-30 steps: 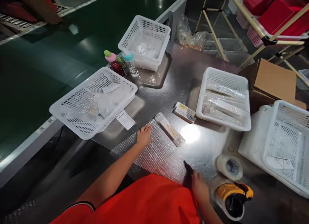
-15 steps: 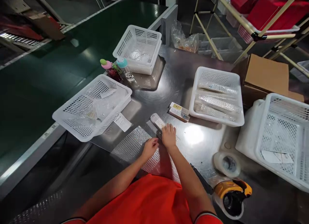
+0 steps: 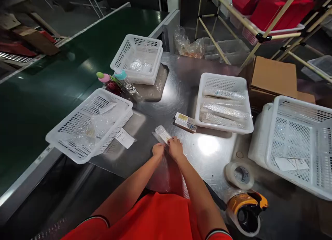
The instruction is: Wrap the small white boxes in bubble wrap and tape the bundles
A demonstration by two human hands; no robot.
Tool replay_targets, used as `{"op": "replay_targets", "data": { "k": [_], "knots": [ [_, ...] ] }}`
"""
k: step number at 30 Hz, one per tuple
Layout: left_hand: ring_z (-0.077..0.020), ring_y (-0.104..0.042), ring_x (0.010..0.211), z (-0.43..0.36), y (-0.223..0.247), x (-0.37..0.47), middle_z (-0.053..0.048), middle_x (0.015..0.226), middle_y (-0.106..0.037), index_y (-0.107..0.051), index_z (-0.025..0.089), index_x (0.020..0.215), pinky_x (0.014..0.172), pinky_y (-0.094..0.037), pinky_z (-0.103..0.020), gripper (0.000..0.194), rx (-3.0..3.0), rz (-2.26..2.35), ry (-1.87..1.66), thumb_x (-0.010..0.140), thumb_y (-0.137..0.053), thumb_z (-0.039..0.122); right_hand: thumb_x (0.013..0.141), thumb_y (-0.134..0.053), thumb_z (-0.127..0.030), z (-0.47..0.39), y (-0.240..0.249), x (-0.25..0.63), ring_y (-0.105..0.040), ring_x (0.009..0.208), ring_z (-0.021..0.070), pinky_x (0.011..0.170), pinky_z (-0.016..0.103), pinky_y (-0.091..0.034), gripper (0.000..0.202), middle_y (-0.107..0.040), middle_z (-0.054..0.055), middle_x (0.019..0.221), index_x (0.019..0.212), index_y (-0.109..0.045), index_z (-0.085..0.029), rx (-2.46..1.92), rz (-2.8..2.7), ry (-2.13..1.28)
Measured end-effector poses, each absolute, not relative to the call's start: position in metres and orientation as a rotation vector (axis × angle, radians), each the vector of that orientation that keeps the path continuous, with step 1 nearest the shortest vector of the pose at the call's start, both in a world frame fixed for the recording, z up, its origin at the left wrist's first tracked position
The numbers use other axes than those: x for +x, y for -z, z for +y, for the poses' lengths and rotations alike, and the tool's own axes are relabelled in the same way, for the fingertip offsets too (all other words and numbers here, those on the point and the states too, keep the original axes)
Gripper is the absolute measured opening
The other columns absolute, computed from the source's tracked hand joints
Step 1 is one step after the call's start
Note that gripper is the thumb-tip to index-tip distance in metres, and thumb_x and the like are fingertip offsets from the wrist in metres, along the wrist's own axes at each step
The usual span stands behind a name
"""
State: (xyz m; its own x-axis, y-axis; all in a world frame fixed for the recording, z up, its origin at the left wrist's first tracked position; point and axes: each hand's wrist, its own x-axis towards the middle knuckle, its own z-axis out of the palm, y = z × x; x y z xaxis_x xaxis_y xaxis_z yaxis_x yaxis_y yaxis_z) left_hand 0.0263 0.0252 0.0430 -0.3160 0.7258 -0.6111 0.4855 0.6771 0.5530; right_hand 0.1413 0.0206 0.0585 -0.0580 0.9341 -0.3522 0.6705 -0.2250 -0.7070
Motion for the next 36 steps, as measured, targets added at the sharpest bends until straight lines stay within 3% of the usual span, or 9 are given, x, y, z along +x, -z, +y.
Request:
{"op": "replay_targets", "data": {
  "k": [5, 12, 17, 20, 23, 25, 29, 34, 36],
  "knots": [
    [-0.0239, -0.064, 0.094, 0.031, -0.06, 0.001, -0.012, 0.097, -0.068, -0.067, 0.015, 0.088, 0.075, -0.043, -0.03, 0.023, 1.4, 2.054, -0.165, 0.092, -0.047, 0.025, 0.065, -0.051, -0.006, 0.003, -0.035, 0.108, -0.054, 0.102, 0.0211, 0.096, 0.036, -0.044, 0.036, -0.06, 0.006, 0.098, 0.096, -0.067, -0.017, -1.771, -1.221, -1.393],
    [-0.0242, -0.057, 0.106, 0.014, -0.077, -0.022, -0.011, 0.11, -0.064, -0.066, 0.016, 0.108, 0.087, -0.042, -0.032, 0.024, 1.942, 1.895, -0.012, 0.09, -0.05, 0.019, 0.066, -0.054, -0.023, -0.036, -0.028, 0.059, -0.059, 0.1, 0.0204, 0.081, 0.034, -0.052, 0.042, -0.064, 0.004, 0.107, 0.107, -0.06, -0.025, -1.426, -0.631, -1.549],
    [-0.0273, -0.056, 0.095, -0.008, -0.069, -0.018, -0.013, 0.098, -0.063, -0.069, 0.016, 0.096, 0.08, -0.041, -0.036, 0.026, 2.191, 1.775, 0.043, 0.094, -0.044, 0.02, 0.067, -0.066, -0.035, -0.071, -0.046, 0.117, -0.061, 0.098, 0.0208, 0.083, 0.036, -0.052, 0.037, -0.065, 0.005, 0.108, 0.103, -0.06, -0.026, -1.401, -0.49, -1.48],
    [-0.0274, -0.055, 0.091, -0.022, -0.058, -0.017, -0.013, 0.094, -0.063, -0.069, 0.016, 0.099, 0.08, -0.04, -0.038, 0.033, 2.339, 1.692, 0.021, 0.097, -0.037, 0.022, 0.072, -0.063, -0.043, -0.13, -0.066, 0.197, -0.058, 0.105, 0.0233, 0.089, 0.039, -0.049, 0.049, -0.06, 0.009, 0.118, 0.117, -0.055, -0.025, -1.756, -0.51, -1.073],
    [-0.0276, -0.054, 0.09, -0.033, -0.048, -0.018, -0.013, 0.094, -0.063, -0.067, 0.015, 0.107, 0.081, -0.04, -0.039, 0.035, 2.413, 1.668, -0.043, 0.098, -0.034, 0.022, 0.08, -0.046, -0.048, -0.21, -0.09, 0.267, -0.052, 0.117, 0.0314, 0.095, 0.045, -0.046, 0.058, -0.054, 0.022, 0.126, 0.125, -0.051, -0.011, -2.386, -0.555, -0.312],
    [-0.0282, -0.054, 0.09, -0.037, -0.046, -0.018, -0.014, 0.096, -0.062, -0.065, 0.014, 0.114, 0.081, -0.041, -0.04, 0.037, 2.406, 1.669, -0.074, 0.097, -0.033, 0.021, 0.08, -0.044, -0.049, -0.252, -0.1, 0.294, -0.049, 0.122, 0.0387, 0.101, 0.05, -0.04, 0.065, -0.055, 0.03, 0.124, 0.125, -0.051, -0.001, -2.714, -0.493, -0.066],
    [-0.0303, -0.055, 0.093, -0.042, -0.05, -0.011, -0.015, 0.101, -0.062, -0.062, 0.011, 0.121, 0.083, -0.043, -0.043, 0.04, 2.338, 1.679, -0.076, 0.096, -0.031, 0.016, 0.08, -0.049, -0.055, -0.274, -0.096, 0.31, -0.06, 0.111, 0.0435, 0.093, 0.052, -0.044, 0.07, -0.063, 0.034, 0.113, 0.12, -0.056, 0.001, -3.1, -0.348, -0.362],
    [-0.0284, -0.057, 0.094, -0.039, -0.05, -0.002, -0.017, 0.101, -0.064, -0.063, 0.016, 0.121, 0.086, -0.044, -0.043, 0.04, 2.16, 1.678, -0.214, 0.097, -0.031, 0.015, 0.087, -0.031, -0.048, -0.267, -0.102, 0.316, -0.067, 0.091, 0.0459, 0.074, 0.052, -0.048, 0.07, -0.065, 0.039, 0.094, 0.118, -0.054, 0.01, -3.137, -0.334, -0.528],
    [-0.0282, -0.058, 0.095, -0.038, -0.047, 0.0, -0.017, 0.1, -0.065, -0.065, 0.018, 0.118, 0.09, -0.044, -0.044, 0.04, 2.007, 1.66, -0.342, 0.098, -0.03, 0.017, 0.085, -0.029, -0.052, -0.281, -0.118, 0.317, -0.067, 0.08, 0.0431, 0.064, 0.049, -0.048, 0.066, -0.067, 0.034, 0.09, 0.115, -0.057, -0.001, -3.104, -0.299, -0.469]
  ]
}}
